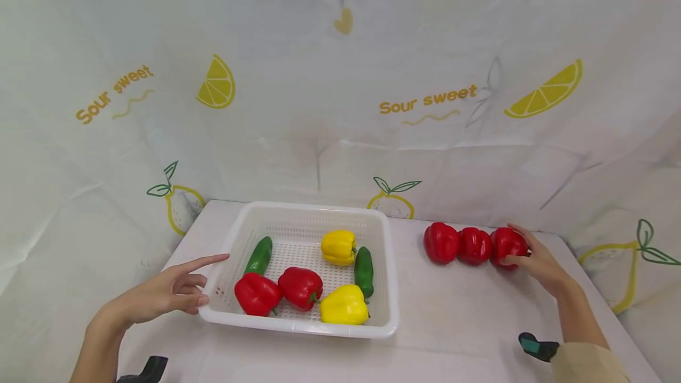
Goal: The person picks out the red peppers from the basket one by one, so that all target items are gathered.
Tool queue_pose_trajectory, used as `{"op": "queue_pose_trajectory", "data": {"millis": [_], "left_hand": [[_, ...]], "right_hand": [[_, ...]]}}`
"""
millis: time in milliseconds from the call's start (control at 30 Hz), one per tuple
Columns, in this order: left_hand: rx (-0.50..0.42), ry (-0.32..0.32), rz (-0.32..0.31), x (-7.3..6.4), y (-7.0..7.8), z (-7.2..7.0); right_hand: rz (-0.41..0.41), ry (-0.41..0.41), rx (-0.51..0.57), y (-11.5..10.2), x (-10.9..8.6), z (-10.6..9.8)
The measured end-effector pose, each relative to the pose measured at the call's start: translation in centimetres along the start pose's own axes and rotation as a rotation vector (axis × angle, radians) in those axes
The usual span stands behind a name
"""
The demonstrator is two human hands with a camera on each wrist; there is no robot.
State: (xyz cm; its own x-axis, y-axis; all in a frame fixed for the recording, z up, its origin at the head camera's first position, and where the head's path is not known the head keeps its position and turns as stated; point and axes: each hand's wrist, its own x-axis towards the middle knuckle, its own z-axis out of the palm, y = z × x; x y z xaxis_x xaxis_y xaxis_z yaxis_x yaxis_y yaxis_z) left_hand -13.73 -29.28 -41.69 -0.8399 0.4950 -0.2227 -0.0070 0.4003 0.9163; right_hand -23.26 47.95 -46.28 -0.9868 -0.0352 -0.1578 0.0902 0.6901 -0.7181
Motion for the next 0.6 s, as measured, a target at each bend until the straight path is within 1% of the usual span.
{"op": "queue_pose_trajectory", "data": {"millis": [200,367,600], "left_hand": [[0.002,-0.008,0.004,0.02,0.00,-0.08],[0.005,0.001,-0.005,0.04,0.06,0.00],[0.008,0.009,-0.014,0.07,0.06,0.04]], "right_hand": [[-0.002,-0.002,0.042,0.61,-0.21,0.01],[-0.009,-0.015,0.081,0.86,-0.13,0.17],[-0.016,-0.007,0.056,0.78,0.10,-0.12]]}}
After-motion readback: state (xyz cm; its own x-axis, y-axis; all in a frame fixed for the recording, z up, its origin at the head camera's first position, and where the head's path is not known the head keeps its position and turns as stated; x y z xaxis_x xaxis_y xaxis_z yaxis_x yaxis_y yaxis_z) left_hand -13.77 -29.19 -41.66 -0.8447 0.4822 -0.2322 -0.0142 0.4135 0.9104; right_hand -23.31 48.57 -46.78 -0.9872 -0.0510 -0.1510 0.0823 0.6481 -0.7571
